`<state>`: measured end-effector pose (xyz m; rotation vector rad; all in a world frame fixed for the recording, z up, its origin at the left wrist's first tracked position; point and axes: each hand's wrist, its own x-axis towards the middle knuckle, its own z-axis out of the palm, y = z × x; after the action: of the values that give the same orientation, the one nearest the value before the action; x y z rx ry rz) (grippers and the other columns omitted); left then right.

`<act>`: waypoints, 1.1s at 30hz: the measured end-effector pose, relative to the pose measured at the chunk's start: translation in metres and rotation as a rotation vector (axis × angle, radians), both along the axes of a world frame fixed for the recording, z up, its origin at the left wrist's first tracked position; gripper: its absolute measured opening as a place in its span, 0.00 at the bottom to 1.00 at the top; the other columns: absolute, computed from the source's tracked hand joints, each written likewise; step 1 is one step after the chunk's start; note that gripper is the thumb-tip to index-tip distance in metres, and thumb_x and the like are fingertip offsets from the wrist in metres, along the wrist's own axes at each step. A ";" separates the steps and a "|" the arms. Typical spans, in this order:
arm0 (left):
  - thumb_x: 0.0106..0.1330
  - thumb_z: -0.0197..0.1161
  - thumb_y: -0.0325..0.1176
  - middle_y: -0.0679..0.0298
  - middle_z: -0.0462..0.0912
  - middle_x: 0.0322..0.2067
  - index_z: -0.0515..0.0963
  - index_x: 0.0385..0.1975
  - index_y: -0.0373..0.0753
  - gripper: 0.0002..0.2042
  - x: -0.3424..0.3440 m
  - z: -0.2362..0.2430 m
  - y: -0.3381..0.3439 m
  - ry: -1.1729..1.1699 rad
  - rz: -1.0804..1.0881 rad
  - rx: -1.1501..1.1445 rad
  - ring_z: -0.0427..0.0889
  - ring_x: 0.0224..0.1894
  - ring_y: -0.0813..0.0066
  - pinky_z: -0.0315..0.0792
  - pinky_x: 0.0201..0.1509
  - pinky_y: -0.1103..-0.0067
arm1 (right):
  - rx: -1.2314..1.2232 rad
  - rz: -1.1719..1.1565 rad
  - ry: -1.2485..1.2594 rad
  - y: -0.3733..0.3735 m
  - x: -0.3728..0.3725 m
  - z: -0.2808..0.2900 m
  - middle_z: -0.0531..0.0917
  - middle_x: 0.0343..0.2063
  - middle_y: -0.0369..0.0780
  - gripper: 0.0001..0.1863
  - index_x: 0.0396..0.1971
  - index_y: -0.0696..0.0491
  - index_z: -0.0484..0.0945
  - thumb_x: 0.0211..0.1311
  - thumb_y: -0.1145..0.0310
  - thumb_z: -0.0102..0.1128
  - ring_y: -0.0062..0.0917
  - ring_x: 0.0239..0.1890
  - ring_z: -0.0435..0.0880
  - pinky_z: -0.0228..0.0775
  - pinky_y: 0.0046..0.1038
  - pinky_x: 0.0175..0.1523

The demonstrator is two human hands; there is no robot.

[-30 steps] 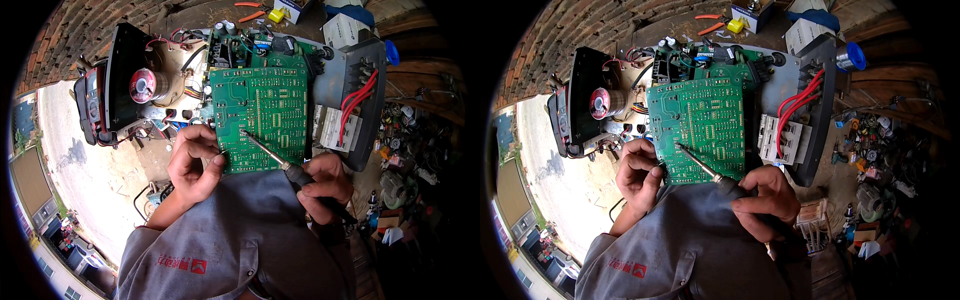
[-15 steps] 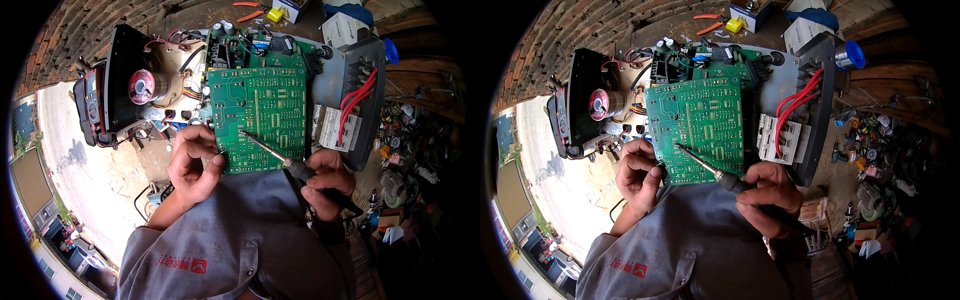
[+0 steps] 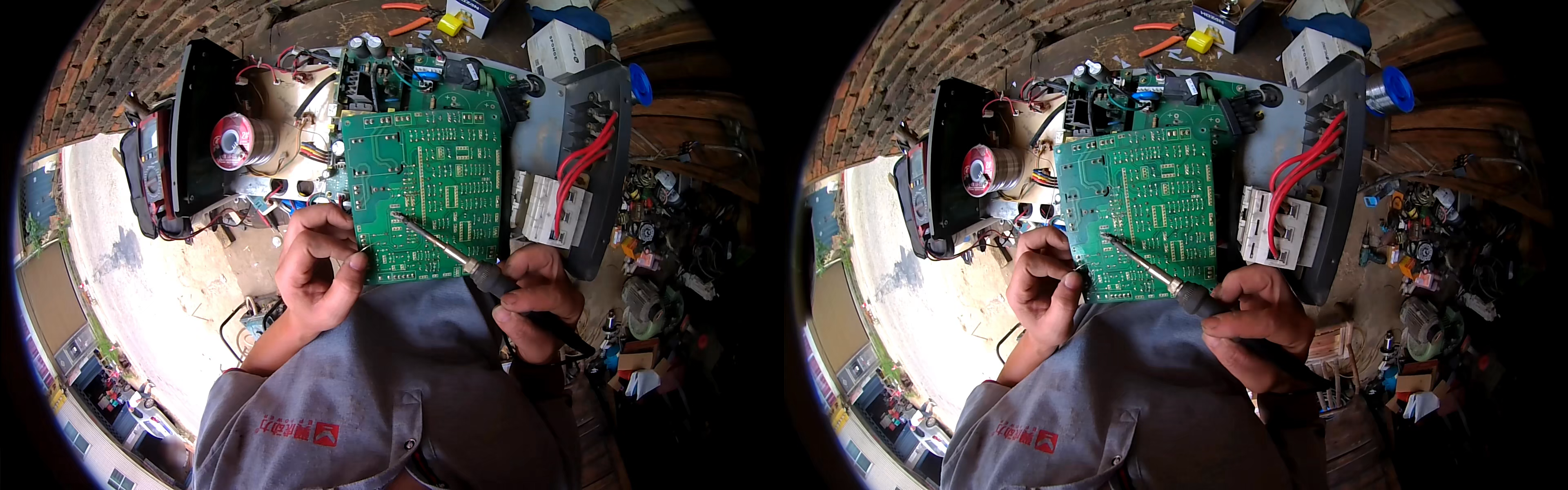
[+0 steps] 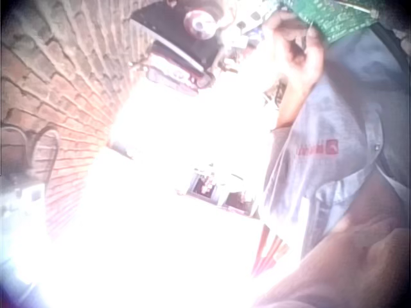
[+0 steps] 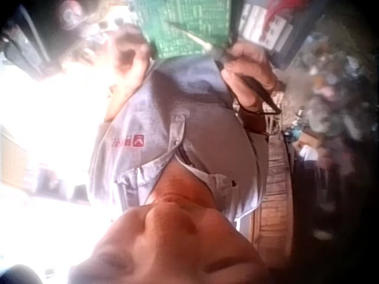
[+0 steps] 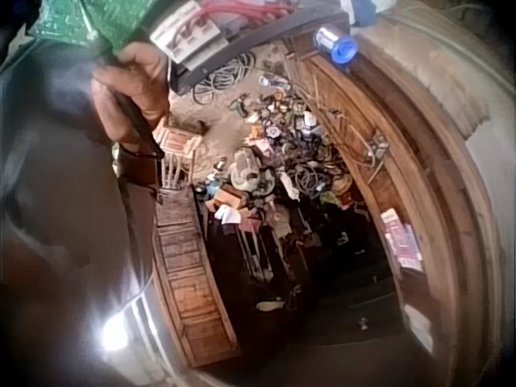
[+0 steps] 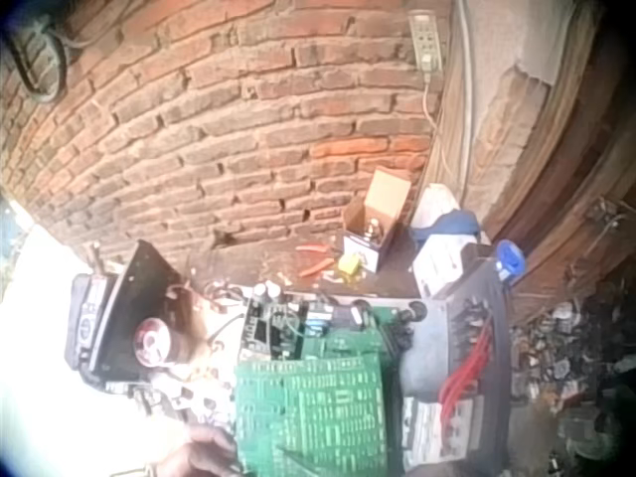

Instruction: The person uses a multimeter to test a green circuit board, then sets it down and uses a soldering iron to apply solder to multiple points on the board. The person works at a cluttered workbench in a workshop.

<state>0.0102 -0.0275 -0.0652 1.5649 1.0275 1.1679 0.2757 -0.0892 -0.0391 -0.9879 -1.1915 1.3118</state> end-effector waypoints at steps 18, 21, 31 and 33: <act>0.58 0.65 0.20 0.50 0.74 0.45 0.74 0.29 0.33 0.05 -0.001 -0.001 0.000 0.013 0.001 -0.003 0.76 0.40 0.73 0.71 0.47 0.79 | 0.021 -0.014 0.006 -0.001 -0.001 -0.003 0.71 0.47 0.44 0.20 0.39 0.52 0.83 0.48 0.89 0.63 0.24 0.46 0.74 0.67 0.26 0.51; 0.58 0.65 0.20 0.50 0.74 0.45 0.74 0.30 0.33 0.05 -0.001 0.000 0.000 0.022 -0.002 0.004 0.75 0.40 0.73 0.70 0.47 0.79 | 0.017 -0.011 0.009 -0.001 -0.001 -0.002 0.71 0.47 0.44 0.20 0.40 0.52 0.83 0.48 0.89 0.63 0.24 0.46 0.74 0.68 0.25 0.51; 0.59 0.65 0.20 0.50 0.74 0.45 0.74 0.30 0.33 0.05 0.000 -0.001 0.000 0.001 0.001 -0.012 0.75 0.40 0.73 0.70 0.47 0.79 | 0.010 0.012 0.017 -0.001 0.001 -0.002 0.70 0.47 0.45 0.20 0.41 0.53 0.82 0.50 0.90 0.61 0.22 0.44 0.74 0.69 0.22 0.49; 0.59 0.65 0.20 0.50 0.74 0.45 0.74 0.30 0.33 0.05 -0.001 -0.001 0.001 0.024 -0.007 0.012 0.75 0.40 0.73 0.70 0.47 0.79 | 0.011 0.010 0.025 -0.001 0.000 -0.002 0.70 0.47 0.45 0.20 0.41 0.53 0.82 0.49 0.90 0.61 0.22 0.44 0.74 0.69 0.22 0.48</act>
<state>0.0088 -0.0269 -0.0665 1.5941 1.0317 1.1558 0.2760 -0.0897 -0.0411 -0.9565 -1.1843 1.3207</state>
